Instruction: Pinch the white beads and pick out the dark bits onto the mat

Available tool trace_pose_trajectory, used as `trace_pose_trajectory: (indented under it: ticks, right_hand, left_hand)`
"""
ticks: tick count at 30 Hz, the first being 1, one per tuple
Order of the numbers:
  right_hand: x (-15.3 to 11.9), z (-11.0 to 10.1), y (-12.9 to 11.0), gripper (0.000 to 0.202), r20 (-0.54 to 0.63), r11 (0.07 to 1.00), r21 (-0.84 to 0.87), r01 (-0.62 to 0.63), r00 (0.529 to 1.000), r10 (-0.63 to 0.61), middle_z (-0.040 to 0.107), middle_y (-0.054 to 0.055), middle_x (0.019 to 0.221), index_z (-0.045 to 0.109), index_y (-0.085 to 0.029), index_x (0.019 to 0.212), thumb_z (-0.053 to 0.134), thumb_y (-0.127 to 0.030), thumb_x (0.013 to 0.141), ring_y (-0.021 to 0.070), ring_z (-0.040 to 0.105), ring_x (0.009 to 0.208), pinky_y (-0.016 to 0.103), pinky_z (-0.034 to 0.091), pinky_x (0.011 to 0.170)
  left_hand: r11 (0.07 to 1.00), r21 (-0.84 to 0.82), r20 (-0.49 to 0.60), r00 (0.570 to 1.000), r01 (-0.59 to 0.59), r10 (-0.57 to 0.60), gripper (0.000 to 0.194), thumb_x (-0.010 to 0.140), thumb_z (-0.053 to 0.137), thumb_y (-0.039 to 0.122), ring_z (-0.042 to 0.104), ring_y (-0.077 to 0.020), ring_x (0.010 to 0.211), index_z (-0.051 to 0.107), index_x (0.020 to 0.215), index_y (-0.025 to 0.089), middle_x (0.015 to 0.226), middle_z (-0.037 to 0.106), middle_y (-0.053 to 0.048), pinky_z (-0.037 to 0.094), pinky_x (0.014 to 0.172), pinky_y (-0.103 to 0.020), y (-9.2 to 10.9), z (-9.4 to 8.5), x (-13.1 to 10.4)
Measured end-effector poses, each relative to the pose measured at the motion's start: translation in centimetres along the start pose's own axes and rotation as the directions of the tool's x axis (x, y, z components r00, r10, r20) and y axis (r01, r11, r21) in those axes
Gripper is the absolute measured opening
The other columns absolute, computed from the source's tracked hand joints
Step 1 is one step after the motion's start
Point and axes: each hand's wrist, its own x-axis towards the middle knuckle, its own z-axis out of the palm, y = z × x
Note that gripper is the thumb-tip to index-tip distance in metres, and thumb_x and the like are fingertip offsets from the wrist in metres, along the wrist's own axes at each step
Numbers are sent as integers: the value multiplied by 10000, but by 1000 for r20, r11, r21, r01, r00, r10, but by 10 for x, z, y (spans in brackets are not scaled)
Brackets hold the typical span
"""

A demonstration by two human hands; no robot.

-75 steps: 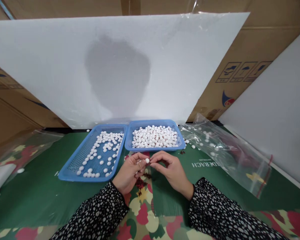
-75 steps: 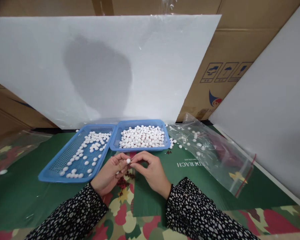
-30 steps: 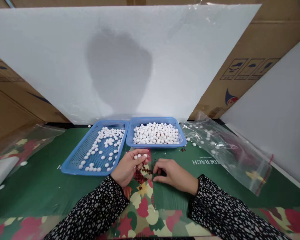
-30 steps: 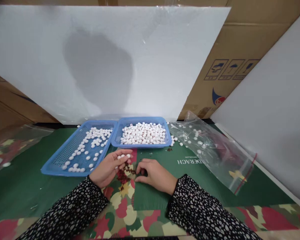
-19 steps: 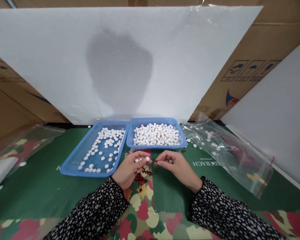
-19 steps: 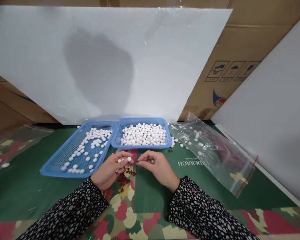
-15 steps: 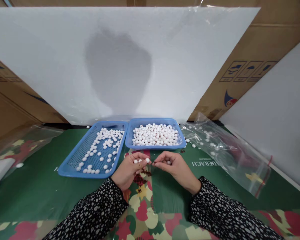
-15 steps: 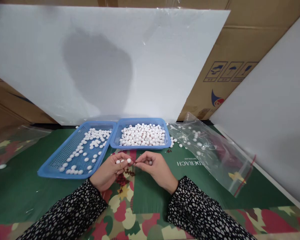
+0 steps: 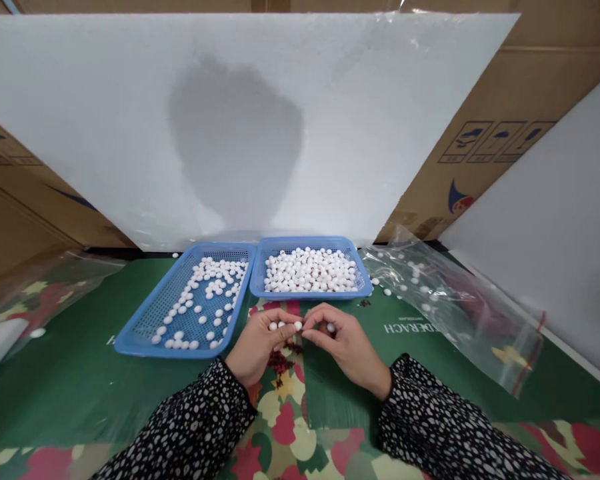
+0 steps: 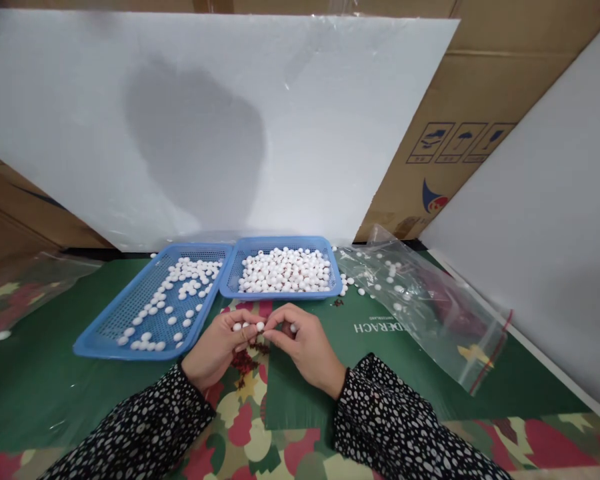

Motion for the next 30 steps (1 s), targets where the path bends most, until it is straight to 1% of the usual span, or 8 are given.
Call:
trace_pose_trajectory:
  ticks: [5,7,11,14,17,20,24,30]
  right_hand:
    - [-2,5,2,56,-49,997,-62,43,998,-46,618,-1,868,641,-199,816,656,-188,869,115,417,609,242,335,575]
    - [-2,6,4,71,-66,996,-79,37,997,-43,601,-7,815,623,-196,812,666,-210,866,119,413,605,243,333,570]
    - [-1,5,4,99,-79,993,-115,14,997,-23,490,-51,648,604,-198,819,692,-232,851,117,386,571,236,309,543]
    - [-1,2,1,68,-70,992,-121,23,997,-32,428,-67,601,632,-206,842,699,-219,846,116,374,558,233,299,539]
    - [0,-1,-3,51,-67,996,-83,32,997,-38,530,-46,654,650,-211,847,700,-215,843,119,400,565,239,317,545]
    - [0,-1,-4,27,-56,997,-53,59,997,-62,664,3,849,655,-212,849,682,-215,852,119,428,580,251,346,561]
    - [0,-1,-1,29,-56,996,-50,70,996,-73,698,22,924,642,-210,838,662,-200,857,123,447,579,257,359,559]
    - [1,1,0,71,-74,995,-45,90,993,-93,701,22,896,627,-205,801,669,-165,842,141,550,655,259,394,585]
  left_hand:
    - [1000,3,-72,997,-24,24,272,645,839,335,314,-42,464,712,749,118,500,480,49,194,446,-177,-2,4,-1]
    - [1000,3,-77,997,-23,23,280,631,845,346,315,-45,460,715,730,119,484,473,50,198,443,-178,-2,5,-2]
    - [1000,-17,-65,998,-6,5,281,615,857,345,334,-48,461,715,703,119,504,525,27,217,443,-178,-3,7,-4]
    - [999,-35,-57,998,-7,5,267,622,855,332,333,-46,460,722,716,120,523,551,18,215,440,-177,-2,7,-6]
    - [999,-13,-73,996,-48,47,222,653,838,313,378,-59,474,730,731,135,553,585,9,262,448,-181,1,8,-8]
    - [987,82,-92,986,-134,142,141,684,811,267,498,-102,555,751,748,156,642,657,-16,391,525,-212,6,8,-8]
    - [959,194,-108,967,-207,230,58,691,781,192,590,-150,670,768,743,173,742,715,-37,469,641,-253,9,7,-8]
    - [951,225,-105,965,-211,239,33,710,764,184,597,-146,665,767,742,180,725,718,-25,473,645,-248,9,7,-8]
